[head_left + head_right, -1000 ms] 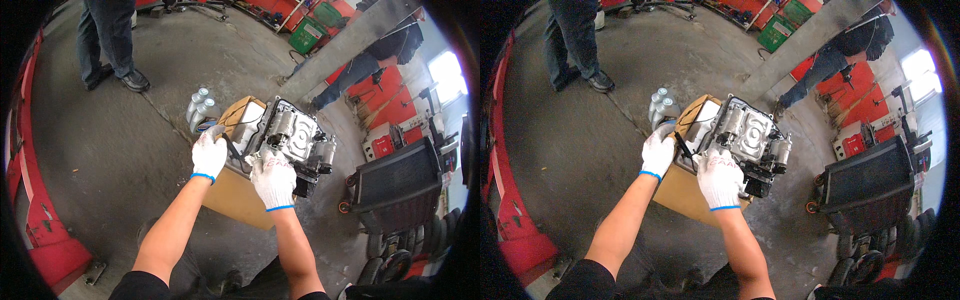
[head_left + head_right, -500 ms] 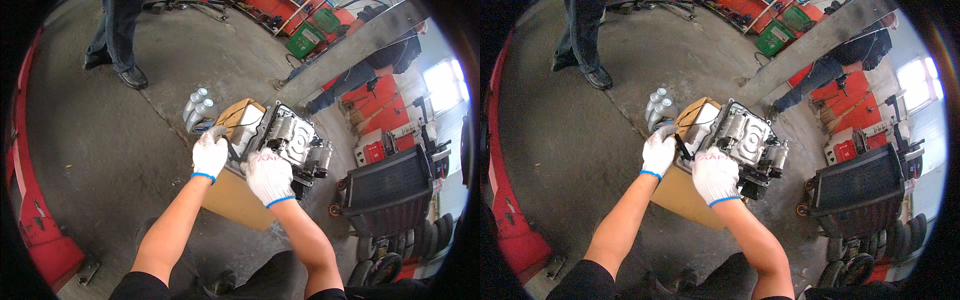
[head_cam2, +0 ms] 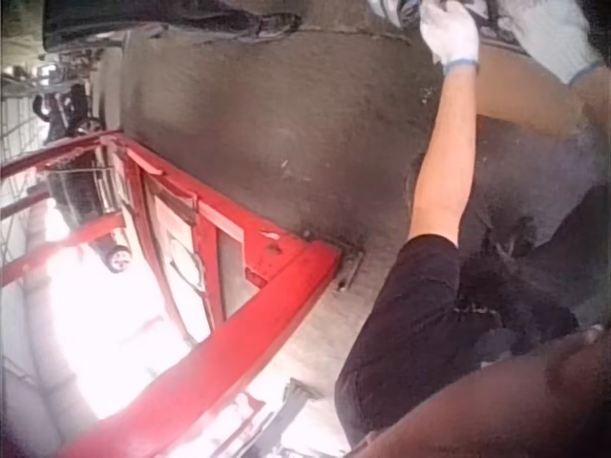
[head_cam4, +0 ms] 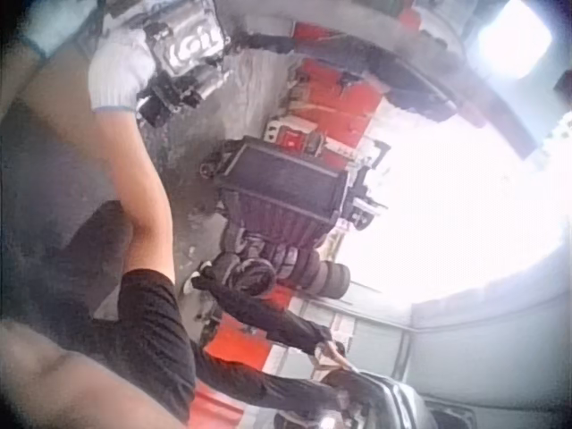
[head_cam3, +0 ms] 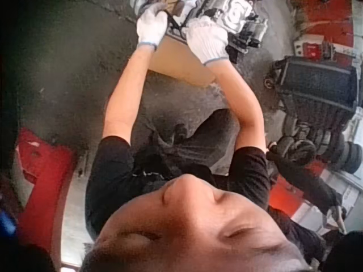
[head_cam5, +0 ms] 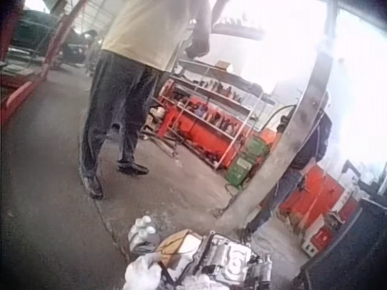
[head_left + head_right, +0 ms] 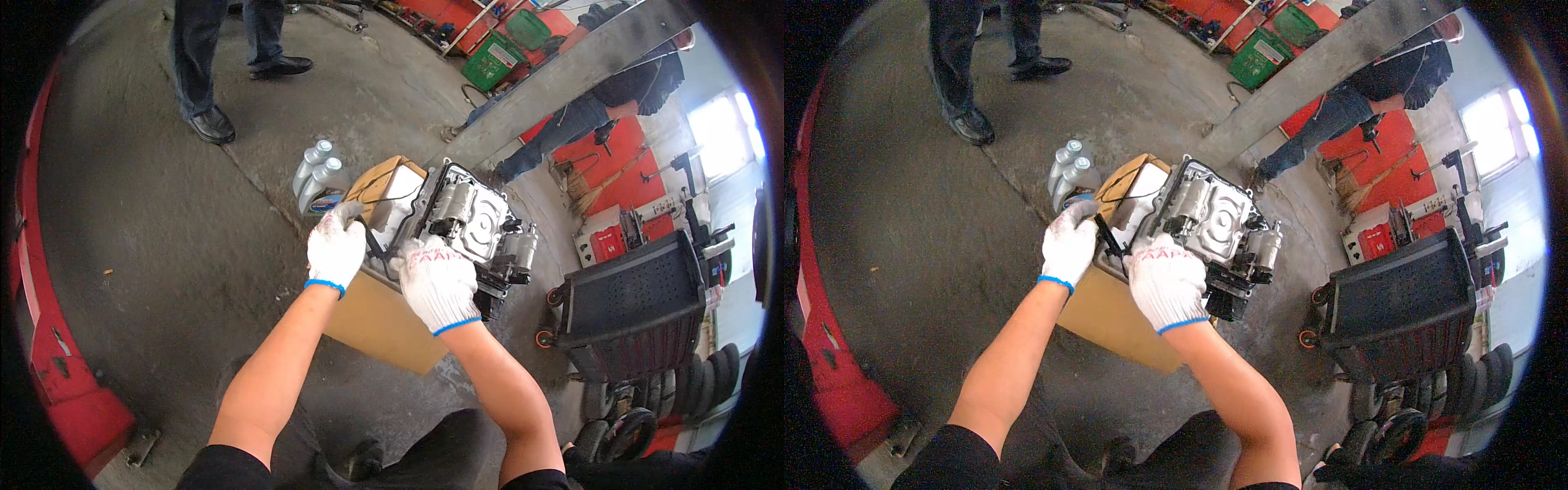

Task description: The person wipes a metallic engine block with a white cloth, repeatedly turning and repositioning the part to clean multiple surfaces. The engine block rests on a cardboard box on the floor of an auto repair shop.

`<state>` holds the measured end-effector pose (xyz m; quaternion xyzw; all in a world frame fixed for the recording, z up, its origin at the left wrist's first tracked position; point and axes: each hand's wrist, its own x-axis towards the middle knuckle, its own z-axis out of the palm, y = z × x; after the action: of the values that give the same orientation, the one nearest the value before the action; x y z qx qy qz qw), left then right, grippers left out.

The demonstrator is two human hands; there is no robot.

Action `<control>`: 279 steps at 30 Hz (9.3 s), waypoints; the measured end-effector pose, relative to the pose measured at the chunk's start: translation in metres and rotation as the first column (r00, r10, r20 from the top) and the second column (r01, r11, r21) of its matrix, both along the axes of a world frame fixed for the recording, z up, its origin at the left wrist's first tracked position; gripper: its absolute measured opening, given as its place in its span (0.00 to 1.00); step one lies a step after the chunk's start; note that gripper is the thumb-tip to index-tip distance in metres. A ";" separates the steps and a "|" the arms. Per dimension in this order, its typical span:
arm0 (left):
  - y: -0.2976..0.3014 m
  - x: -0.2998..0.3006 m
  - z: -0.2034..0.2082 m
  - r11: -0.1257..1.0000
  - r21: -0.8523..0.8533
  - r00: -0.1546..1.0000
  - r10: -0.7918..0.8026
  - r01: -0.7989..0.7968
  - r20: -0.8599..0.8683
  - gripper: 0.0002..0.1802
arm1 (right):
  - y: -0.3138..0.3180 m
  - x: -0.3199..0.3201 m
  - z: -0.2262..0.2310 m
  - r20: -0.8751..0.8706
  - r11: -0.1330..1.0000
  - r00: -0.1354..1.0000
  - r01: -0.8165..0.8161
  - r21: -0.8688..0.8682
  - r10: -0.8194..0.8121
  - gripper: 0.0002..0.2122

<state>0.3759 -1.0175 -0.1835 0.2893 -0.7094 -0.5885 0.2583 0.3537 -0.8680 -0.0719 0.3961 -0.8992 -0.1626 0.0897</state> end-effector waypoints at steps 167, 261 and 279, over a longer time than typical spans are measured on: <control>0.162 0.015 0.062 0.422 -0.863 0.939 -0.308 0.279 0.153 0.10 | 0.181 0.015 -0.005 0.638 0.095 0.768 0.632 -0.769 0.051 0.08; 0.066 0.010 0.034 0.930 -0.367 0.973 -0.101 0.018 -0.209 0.16 | 0.142 -0.012 -0.022 0.029 0.629 0.775 0.533 -0.566 -0.631 0.11; 0.061 0.001 0.015 0.887 -0.430 0.964 -0.239 0.169 -0.115 0.16 | 0.090 -0.016 -0.037 -0.109 0.656 0.786 0.420 -0.627 -0.608 0.09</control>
<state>0.3768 -0.9560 -0.1683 0.1014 -0.8211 -0.4695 0.3084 0.3381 -0.7776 -0.1089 0.0450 -0.9543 0.0356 0.2933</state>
